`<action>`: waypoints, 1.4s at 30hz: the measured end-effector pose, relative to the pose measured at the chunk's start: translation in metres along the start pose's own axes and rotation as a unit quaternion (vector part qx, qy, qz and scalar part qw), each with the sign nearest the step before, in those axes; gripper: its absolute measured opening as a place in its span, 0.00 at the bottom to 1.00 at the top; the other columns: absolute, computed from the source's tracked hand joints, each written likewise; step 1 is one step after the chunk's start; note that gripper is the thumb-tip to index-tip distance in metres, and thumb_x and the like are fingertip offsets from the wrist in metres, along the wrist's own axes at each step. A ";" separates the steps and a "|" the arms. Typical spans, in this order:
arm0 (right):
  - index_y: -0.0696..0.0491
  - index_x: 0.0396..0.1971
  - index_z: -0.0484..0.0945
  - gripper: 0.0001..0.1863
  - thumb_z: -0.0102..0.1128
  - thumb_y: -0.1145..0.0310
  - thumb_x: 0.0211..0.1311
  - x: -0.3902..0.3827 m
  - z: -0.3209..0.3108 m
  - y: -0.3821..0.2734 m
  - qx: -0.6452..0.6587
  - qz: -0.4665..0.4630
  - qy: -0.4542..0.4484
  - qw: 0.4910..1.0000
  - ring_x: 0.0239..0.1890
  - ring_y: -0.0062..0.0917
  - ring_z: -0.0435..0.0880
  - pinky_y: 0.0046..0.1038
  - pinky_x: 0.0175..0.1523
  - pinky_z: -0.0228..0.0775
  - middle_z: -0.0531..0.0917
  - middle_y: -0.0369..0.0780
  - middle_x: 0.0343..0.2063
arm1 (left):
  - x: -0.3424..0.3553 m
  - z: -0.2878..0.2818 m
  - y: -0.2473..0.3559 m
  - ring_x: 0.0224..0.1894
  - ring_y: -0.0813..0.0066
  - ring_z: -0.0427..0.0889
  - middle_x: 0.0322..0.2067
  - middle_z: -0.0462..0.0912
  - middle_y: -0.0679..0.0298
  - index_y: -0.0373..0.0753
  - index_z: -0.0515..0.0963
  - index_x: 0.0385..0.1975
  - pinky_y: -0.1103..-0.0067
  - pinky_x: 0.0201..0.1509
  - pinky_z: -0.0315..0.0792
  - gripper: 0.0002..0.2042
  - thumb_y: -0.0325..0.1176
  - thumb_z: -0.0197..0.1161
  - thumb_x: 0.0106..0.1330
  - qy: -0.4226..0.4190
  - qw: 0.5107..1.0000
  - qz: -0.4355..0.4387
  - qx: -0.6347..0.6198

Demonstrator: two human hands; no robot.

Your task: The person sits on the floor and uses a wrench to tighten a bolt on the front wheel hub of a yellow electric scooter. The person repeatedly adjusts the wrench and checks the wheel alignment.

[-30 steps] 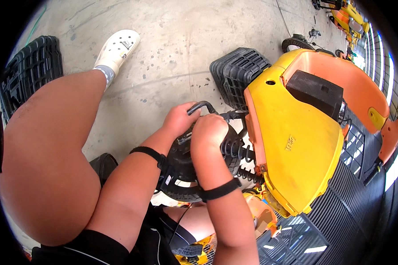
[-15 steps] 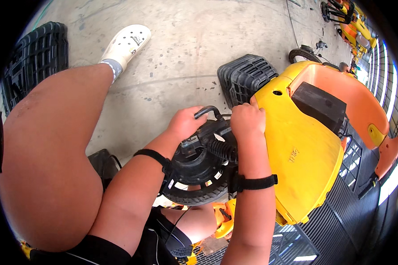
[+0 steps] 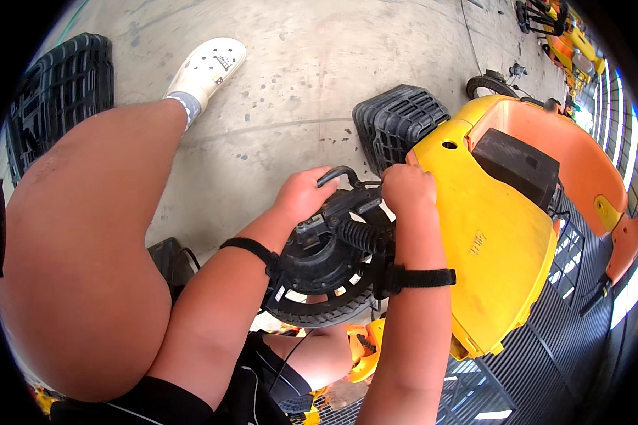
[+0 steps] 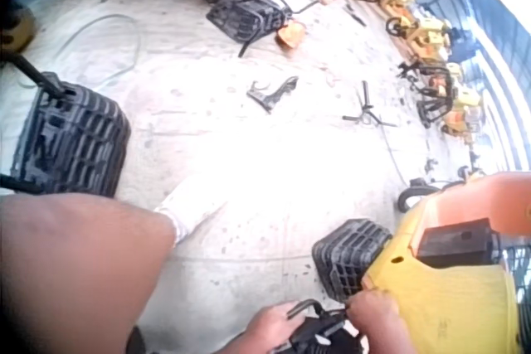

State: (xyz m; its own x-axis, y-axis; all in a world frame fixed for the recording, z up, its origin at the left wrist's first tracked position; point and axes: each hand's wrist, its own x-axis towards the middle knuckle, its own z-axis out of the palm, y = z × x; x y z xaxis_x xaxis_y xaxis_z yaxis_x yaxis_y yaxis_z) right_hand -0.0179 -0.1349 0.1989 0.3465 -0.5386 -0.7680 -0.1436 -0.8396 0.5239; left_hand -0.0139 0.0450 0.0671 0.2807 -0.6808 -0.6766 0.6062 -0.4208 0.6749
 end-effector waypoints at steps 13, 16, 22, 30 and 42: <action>0.47 0.33 0.88 0.14 0.50 0.68 0.60 0.005 0.002 -0.007 -0.031 -0.018 -0.018 0.999 0.60 0.27 0.76 0.36 0.55 0.76 0.88 0.35 0.41 | 0.001 -0.006 -0.003 0.32 0.76 0.83 0.33 0.87 0.63 0.36 0.83 0.50 0.76 0.39 0.76 0.19 0.42 0.68 0.66 -0.042 0.978 -0.078 -0.188; 0.47 0.32 0.88 0.14 0.51 0.66 0.61 -0.004 -0.001 -0.008 -0.022 -0.017 0.012 1.000 0.51 0.30 0.84 0.33 0.53 0.76 0.89 0.38 0.38 | 0.004 -0.002 -0.005 0.32 0.77 0.82 0.34 0.87 0.63 0.35 0.83 0.50 0.77 0.38 0.76 0.19 0.43 0.68 0.66 -0.050 0.975 -0.086 -0.201; 0.48 0.30 0.88 0.14 0.52 0.66 0.64 -0.042 0.002 -0.065 -0.041 0.087 0.075 0.993 0.35 0.30 0.90 0.29 0.36 0.77 0.89 0.39 0.30 | 0.006 -0.003 -0.016 0.18 0.85 0.68 0.23 0.79 0.70 0.36 0.81 0.54 0.81 0.21 0.63 0.22 0.45 0.68 0.68 -0.044 0.978 -0.068 -0.190; 0.56 0.36 0.83 0.14 0.52 0.63 0.66 -0.051 0.017 -0.105 -0.040 0.172 0.086 0.980 0.32 0.25 0.87 0.25 0.32 0.75 0.84 0.38 0.29 | 0.008 0.004 -0.010 0.19 0.84 0.68 0.24 0.79 0.70 0.37 0.82 0.52 0.81 0.20 0.62 0.21 0.46 0.68 0.67 -0.035 0.981 -0.047 -0.187; 0.52 0.34 0.83 0.10 0.52 0.68 0.64 -0.042 -0.035 -0.023 0.054 0.107 0.101 0.988 0.38 0.40 0.88 0.38 0.43 0.80 0.88 0.45 0.36 | 0.002 0.001 -0.011 0.39 0.74 0.83 0.39 0.87 0.60 0.35 0.82 0.52 0.76 0.46 0.75 0.21 0.44 0.68 0.66 -0.010 0.986 -0.036 -0.161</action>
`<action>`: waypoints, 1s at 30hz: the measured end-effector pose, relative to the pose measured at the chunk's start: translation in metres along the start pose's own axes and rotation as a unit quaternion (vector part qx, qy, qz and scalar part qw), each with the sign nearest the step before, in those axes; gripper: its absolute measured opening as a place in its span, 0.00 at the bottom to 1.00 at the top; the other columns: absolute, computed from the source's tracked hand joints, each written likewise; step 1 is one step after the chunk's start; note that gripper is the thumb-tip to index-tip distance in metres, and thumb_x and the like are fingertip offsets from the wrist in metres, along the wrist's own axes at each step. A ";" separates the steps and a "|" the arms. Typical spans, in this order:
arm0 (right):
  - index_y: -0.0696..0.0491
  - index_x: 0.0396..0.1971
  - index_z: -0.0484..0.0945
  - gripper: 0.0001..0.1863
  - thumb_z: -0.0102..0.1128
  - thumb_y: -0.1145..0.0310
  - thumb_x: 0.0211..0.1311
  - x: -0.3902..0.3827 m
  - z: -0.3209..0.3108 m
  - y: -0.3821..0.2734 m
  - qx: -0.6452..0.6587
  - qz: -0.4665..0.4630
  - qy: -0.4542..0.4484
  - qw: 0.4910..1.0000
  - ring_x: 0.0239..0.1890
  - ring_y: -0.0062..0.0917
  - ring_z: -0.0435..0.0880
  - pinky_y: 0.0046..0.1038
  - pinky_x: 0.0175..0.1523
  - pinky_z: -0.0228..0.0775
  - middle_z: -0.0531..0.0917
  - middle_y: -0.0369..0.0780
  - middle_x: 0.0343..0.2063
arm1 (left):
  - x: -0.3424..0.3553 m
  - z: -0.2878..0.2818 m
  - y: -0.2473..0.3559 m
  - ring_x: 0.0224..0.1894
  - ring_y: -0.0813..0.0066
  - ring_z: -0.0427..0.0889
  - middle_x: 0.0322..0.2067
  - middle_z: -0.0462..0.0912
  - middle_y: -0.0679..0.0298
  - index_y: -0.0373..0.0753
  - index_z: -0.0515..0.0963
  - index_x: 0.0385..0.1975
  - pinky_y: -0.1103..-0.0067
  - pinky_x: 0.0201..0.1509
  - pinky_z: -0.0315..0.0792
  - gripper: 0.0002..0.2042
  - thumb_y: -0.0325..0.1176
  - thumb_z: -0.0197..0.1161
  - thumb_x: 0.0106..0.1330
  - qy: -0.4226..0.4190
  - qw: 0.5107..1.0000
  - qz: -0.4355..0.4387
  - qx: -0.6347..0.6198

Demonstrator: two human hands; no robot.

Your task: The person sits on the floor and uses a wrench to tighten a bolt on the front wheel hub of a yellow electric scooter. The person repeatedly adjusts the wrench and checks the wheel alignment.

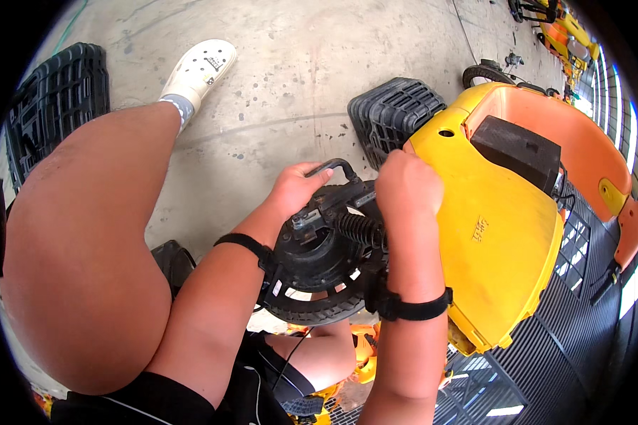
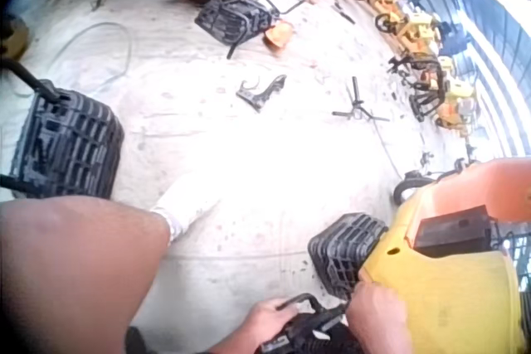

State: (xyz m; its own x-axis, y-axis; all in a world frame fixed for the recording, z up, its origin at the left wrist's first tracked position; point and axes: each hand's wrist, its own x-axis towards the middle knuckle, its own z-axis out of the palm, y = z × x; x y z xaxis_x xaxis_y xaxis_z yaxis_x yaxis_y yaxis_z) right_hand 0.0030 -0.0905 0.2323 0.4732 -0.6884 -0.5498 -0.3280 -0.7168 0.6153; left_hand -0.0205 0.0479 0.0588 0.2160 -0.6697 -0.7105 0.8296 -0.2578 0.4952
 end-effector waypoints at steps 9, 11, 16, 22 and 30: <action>0.49 0.38 0.88 0.15 0.49 0.68 0.64 0.009 0.030 0.005 -0.036 -0.057 -0.091 0.994 0.66 0.34 0.75 0.35 0.59 0.73 0.88 0.41 0.45 | 0.001 0.004 0.000 0.37 0.75 0.83 0.37 0.88 0.61 0.36 0.84 0.49 0.76 0.47 0.76 0.18 0.42 0.68 0.66 0.015 1.000 0.013 0.000; 0.50 0.37 0.88 0.15 0.49 0.68 0.64 0.013 0.030 0.002 -0.036 -0.053 -0.116 0.991 0.70 0.34 0.69 0.37 0.61 0.72 0.88 0.41 0.46 | 0.001 0.005 0.000 0.37 0.75 0.83 0.37 0.88 0.61 0.36 0.84 0.49 0.76 0.47 0.76 0.18 0.41 0.68 0.65 0.023 1.000 0.020 0.002; 0.50 0.37 0.87 0.13 0.51 0.69 0.60 0.031 0.047 0.013 -0.045 -0.101 -0.082 0.990 0.53 0.38 0.82 0.41 0.57 0.74 0.87 0.42 0.42 | 0.005 0.006 -0.006 0.37 0.75 0.83 0.36 0.88 0.61 0.34 0.83 0.49 0.76 0.47 0.76 0.18 0.41 0.68 0.65 0.023 0.999 0.032 0.001; 0.53 0.44 0.85 0.16 0.52 0.70 0.61 0.057 0.036 0.013 -0.048 -0.092 -0.189 0.976 0.60 0.38 0.79 0.41 0.63 0.70 0.86 0.45 0.49 | 0.001 0.005 0.000 0.36 0.75 0.83 0.35 0.88 0.60 0.35 0.83 0.49 0.76 0.45 0.76 0.18 0.41 0.68 0.65 0.017 0.999 0.031 0.004; 0.51 0.42 0.87 0.16 0.51 0.69 0.62 0.052 0.017 -0.007 -0.090 -0.095 -0.185 0.974 0.55 0.37 0.84 0.34 0.62 0.70 0.87 0.44 0.47 | 0.003 0.003 -0.004 0.33 0.76 0.83 0.32 0.88 0.61 0.35 0.84 0.47 0.77 0.42 0.76 0.18 0.42 0.68 0.65 0.012 1.000 0.002 -0.012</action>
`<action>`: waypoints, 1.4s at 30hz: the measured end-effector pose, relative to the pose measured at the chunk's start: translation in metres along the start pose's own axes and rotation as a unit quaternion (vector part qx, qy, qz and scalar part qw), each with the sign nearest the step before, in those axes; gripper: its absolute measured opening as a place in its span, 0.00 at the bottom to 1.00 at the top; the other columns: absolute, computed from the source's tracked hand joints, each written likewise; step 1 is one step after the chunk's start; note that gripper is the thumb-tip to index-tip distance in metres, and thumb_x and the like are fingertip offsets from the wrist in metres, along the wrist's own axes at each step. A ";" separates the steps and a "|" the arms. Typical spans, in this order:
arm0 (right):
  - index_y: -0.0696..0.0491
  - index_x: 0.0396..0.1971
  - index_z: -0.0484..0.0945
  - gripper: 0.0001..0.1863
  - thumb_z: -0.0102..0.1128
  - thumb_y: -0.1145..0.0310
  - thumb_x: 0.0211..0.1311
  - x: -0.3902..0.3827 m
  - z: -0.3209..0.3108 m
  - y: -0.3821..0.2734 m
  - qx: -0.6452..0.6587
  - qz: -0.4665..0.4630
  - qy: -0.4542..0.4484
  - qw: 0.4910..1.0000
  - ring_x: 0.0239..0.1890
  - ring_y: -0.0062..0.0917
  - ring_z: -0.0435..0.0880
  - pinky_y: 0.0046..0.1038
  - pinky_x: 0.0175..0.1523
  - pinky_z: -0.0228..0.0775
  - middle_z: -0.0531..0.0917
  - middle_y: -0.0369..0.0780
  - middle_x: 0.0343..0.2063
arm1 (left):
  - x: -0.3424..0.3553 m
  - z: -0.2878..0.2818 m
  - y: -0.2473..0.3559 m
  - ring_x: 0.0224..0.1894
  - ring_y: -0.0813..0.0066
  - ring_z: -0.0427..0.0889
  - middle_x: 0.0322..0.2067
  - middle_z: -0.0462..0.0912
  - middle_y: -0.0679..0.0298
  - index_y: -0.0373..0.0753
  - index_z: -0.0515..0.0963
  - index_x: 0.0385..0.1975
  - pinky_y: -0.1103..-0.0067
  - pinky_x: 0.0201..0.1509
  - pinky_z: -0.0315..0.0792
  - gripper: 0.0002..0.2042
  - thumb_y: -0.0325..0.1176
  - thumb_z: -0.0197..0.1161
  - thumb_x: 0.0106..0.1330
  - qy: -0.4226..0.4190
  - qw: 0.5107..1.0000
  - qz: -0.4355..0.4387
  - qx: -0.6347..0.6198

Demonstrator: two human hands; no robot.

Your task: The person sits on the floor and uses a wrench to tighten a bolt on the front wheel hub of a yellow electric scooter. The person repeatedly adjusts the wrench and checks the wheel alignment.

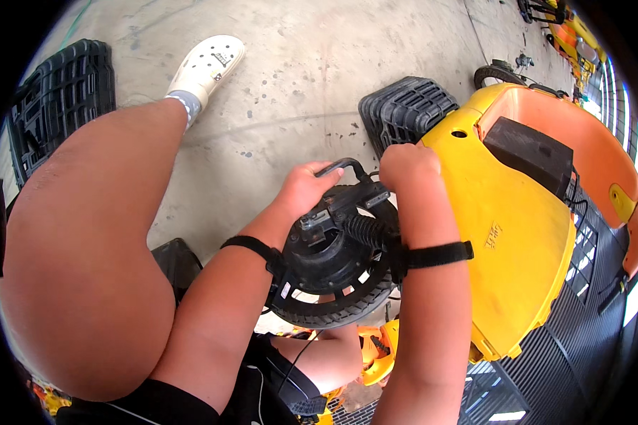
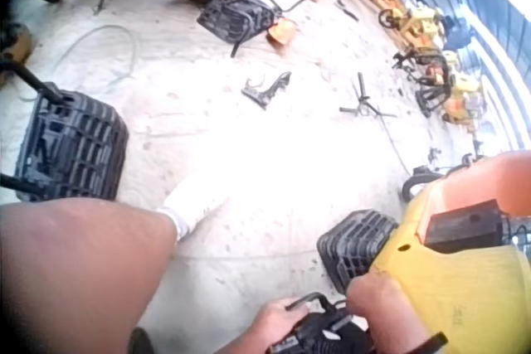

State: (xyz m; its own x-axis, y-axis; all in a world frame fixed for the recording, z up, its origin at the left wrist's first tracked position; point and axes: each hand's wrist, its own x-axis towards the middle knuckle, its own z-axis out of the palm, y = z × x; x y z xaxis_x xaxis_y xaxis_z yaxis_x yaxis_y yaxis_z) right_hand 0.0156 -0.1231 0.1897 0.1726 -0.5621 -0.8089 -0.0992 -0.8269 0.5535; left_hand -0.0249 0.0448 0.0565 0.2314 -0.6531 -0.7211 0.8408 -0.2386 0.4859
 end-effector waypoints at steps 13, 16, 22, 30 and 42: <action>0.46 0.40 0.89 0.17 0.47 0.64 0.68 -0.031 0.024 -0.022 -0.030 0.046 0.048 0.997 0.49 0.31 0.87 0.30 0.55 0.70 0.89 0.39 0.44 | -0.002 0.002 0.004 0.37 0.79 0.80 0.36 0.86 0.63 0.35 0.82 0.52 0.77 0.44 0.75 0.19 0.42 0.68 0.68 -0.009 0.999 -0.004 0.031; 0.47 0.42 0.88 0.17 0.47 0.64 0.69 -0.043 0.028 -0.036 -0.031 0.092 0.069 0.993 0.48 0.32 0.87 0.32 0.50 0.72 0.89 0.39 0.44 | -0.001 0.004 -0.001 0.37 0.79 0.80 0.36 0.86 0.63 0.35 0.82 0.52 0.77 0.45 0.75 0.19 0.42 0.68 0.68 0.000 0.999 0.016 0.042; 0.48 0.44 0.86 0.17 0.48 0.60 0.71 -0.055 0.024 -0.069 0.009 0.167 0.038 0.985 0.48 0.29 0.85 0.30 0.45 0.70 0.87 0.37 0.45 | -0.009 -0.002 0.000 0.37 0.78 0.80 0.36 0.86 0.63 0.35 0.83 0.51 0.77 0.45 0.75 0.20 0.43 0.68 0.67 0.005 0.999 -0.004 0.038; 0.49 0.46 0.84 0.15 0.55 0.60 0.67 -0.059 0.046 -0.065 -0.010 0.186 0.044 0.981 0.45 0.27 0.83 0.30 0.38 0.65 0.86 0.34 0.40 | -0.002 0.022 -0.016 0.31 0.76 0.79 0.28 0.83 0.64 0.36 0.84 0.47 0.75 0.39 0.75 0.18 0.44 0.68 0.65 0.017 0.995 0.021 0.093; 0.55 0.41 0.81 0.12 0.56 0.68 0.59 -0.163 0.011 -0.046 0.400 0.096 0.443 0.796 0.39 0.37 0.82 0.34 0.42 0.71 0.83 0.41 0.33 | -0.001 0.011 -0.015 0.28 0.79 0.77 0.34 0.83 0.66 0.38 0.80 0.55 0.78 0.31 0.73 0.20 0.47 0.61 0.72 -0.026 0.983 0.013 0.181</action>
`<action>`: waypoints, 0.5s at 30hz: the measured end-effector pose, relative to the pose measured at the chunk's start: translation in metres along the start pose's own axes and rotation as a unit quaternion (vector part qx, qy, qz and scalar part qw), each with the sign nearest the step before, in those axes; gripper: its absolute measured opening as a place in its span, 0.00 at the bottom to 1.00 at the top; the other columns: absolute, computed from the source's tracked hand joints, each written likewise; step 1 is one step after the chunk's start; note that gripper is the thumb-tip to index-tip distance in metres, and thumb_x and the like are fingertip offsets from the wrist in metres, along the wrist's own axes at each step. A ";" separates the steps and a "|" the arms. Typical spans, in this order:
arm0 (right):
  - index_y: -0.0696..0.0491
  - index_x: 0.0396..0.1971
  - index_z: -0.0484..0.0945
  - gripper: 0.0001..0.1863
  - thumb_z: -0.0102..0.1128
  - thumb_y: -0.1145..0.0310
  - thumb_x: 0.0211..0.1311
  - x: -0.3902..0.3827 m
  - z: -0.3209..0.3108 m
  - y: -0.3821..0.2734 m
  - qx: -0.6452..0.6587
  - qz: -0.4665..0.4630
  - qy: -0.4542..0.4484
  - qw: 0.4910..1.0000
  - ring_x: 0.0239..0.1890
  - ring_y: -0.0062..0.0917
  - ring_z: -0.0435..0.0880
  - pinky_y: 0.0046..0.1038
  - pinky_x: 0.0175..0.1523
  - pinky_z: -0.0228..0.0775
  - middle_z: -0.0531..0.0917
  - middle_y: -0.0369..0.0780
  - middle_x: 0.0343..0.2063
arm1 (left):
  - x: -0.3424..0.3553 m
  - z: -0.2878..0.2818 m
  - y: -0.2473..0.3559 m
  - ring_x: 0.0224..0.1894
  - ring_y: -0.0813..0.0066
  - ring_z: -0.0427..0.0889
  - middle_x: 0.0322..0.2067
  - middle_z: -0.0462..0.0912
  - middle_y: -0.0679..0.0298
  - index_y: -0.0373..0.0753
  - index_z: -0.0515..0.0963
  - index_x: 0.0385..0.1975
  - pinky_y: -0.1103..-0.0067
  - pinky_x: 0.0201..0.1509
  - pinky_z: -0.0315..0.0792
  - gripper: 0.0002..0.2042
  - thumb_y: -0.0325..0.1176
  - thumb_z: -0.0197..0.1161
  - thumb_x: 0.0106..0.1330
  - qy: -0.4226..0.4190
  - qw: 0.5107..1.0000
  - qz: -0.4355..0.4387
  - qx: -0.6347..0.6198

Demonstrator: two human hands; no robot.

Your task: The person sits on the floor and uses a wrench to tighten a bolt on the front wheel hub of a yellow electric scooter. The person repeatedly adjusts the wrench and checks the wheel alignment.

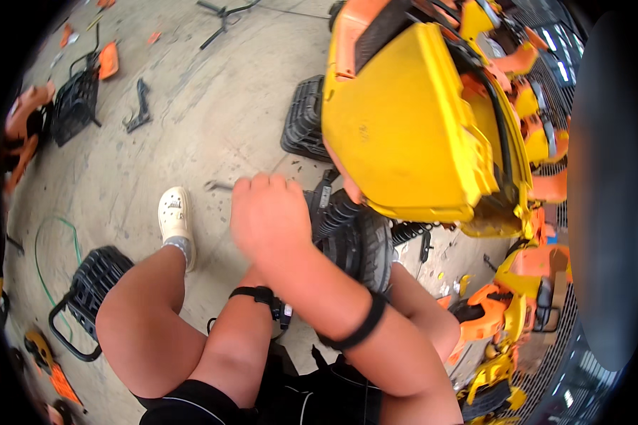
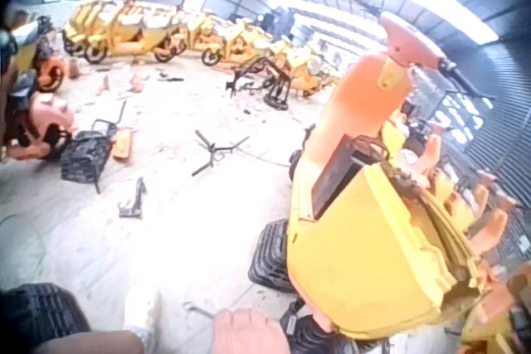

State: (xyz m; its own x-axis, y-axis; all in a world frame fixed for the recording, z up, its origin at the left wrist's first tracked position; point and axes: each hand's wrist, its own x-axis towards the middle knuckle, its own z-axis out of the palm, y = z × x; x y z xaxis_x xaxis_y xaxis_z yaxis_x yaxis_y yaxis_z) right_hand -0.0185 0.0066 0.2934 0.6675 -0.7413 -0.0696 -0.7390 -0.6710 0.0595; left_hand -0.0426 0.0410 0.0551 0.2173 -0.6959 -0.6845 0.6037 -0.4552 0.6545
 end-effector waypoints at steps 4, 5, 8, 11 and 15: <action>0.59 0.40 0.79 0.08 0.55 0.72 0.66 -0.113 -0.094 0.055 0.286 0.083 0.011 0.954 0.36 0.34 0.83 0.31 0.41 0.74 0.83 0.41 0.32 | 0.009 -0.005 -0.011 0.22 0.82 0.69 0.22 0.70 0.72 0.39 0.80 0.51 0.79 0.29 0.69 0.23 0.54 0.54 0.75 -0.026 0.999 0.001 -0.047; 0.59 0.40 0.78 0.08 0.57 0.71 0.68 -0.140 -0.109 0.082 0.381 0.106 -0.010 0.918 0.33 0.31 0.80 0.30 0.38 0.72 0.82 0.41 0.31 | 0.003 -0.003 -0.002 0.21 0.82 0.68 0.22 0.68 0.72 0.38 0.80 0.51 0.79 0.28 0.69 0.24 0.54 0.54 0.75 -0.043 0.998 0.002 -0.035; 0.60 0.42 0.77 0.11 0.57 0.66 0.72 -0.203 -0.123 0.148 0.608 0.223 0.034 0.761 0.30 0.21 0.75 0.24 0.36 0.68 0.79 0.38 0.29 | 0.007 -0.018 0.007 0.22 0.80 0.66 0.22 0.67 0.71 0.36 0.78 0.53 0.79 0.30 0.68 0.27 0.57 0.51 0.76 -0.077 0.996 0.014 0.039; 0.58 0.34 0.74 0.14 0.53 0.62 0.74 -0.228 -0.106 0.201 0.700 0.158 0.230 0.657 0.27 0.18 0.69 0.21 0.33 0.60 0.74 0.37 0.25 | 0.006 -0.018 0.010 0.22 0.79 0.68 0.22 0.68 0.70 0.35 0.77 0.52 0.80 0.29 0.67 0.27 0.57 0.49 0.76 -0.089 0.988 0.027 0.124; 0.48 0.20 0.59 0.21 0.45 0.60 0.77 -0.228 -0.073 0.240 0.788 0.123 0.359 0.484 0.22 0.19 0.62 0.24 0.29 0.55 0.64 0.33 0.18 | 0.002 -0.011 0.010 0.22 0.81 0.69 0.20 0.69 0.70 0.33 0.78 0.50 0.82 0.29 0.65 0.27 0.56 0.47 0.77 -0.076 0.980 0.056 0.173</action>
State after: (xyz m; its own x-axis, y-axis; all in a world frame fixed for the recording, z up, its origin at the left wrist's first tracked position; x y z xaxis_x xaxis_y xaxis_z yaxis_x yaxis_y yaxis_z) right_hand -0.3420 0.0138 0.3958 -0.0168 -0.9893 0.1450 0.4229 -0.1385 -0.8955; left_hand -0.0279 0.0415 0.0567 0.1353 -0.8150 -0.5634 0.2799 -0.5140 0.8108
